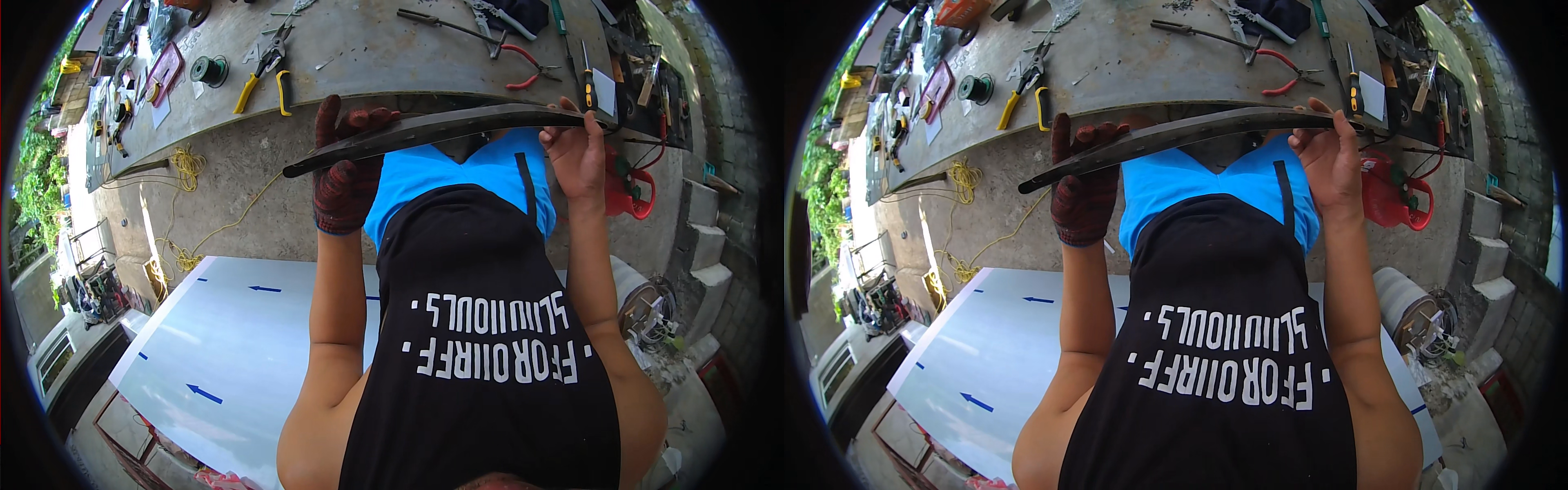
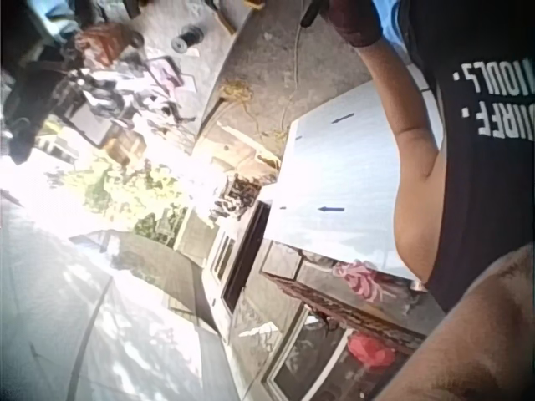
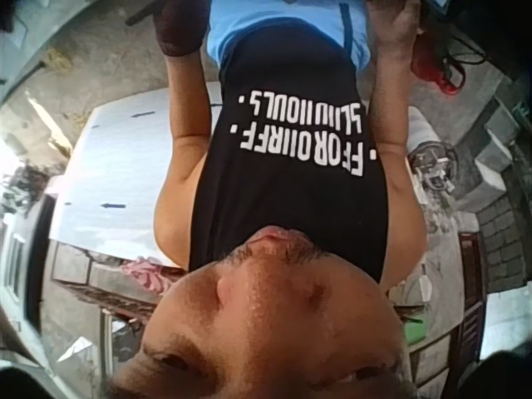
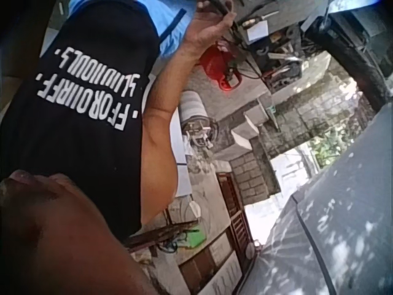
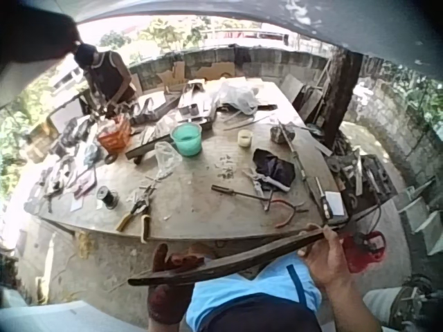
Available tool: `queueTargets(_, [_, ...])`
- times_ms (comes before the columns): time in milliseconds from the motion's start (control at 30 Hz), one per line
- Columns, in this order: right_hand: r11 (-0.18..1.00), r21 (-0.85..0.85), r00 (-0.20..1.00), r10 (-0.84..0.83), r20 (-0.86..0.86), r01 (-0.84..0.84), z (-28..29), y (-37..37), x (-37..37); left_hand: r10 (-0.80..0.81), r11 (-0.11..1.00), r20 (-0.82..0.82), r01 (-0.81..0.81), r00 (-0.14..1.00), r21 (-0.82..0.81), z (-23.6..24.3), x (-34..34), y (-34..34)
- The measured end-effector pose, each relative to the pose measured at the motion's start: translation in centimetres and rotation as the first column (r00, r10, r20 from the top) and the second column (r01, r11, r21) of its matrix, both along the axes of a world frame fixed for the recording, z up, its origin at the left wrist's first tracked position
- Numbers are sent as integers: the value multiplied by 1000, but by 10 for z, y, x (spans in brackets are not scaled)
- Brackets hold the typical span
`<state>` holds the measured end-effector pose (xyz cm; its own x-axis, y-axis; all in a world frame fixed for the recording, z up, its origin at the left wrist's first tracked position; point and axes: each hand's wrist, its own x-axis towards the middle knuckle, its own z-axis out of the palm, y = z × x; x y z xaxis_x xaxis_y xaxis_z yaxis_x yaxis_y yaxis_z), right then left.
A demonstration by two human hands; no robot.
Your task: Assembling or fabricating sign components by attaching small parts to a metal strip at a workbench.
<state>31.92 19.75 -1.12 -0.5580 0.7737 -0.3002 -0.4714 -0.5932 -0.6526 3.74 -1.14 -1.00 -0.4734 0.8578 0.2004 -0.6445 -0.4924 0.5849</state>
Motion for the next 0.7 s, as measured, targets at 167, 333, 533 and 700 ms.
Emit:
queueTargets(167, [1000,-12,1000,-9,1,9,-2,-1,0,-5,1000,-3,5,1000,6,-3,1,-1])
queueTargets(333, [1000,-1,1000,-9,7,9,-3,-2,1,-6,1000,-6,6,1000,-4,-7,0,-3])
queueTargets(533, [1000,-1,1000,-15,17,16,-4,-2,1,-13,1000,0,13,1000,-9,-5,2,-3])
queueTargets(700, [1000,-21,1000,9,-11,-9,-10,-2,2,-17,1000,8,17,1000,-2,-9,1,-3])
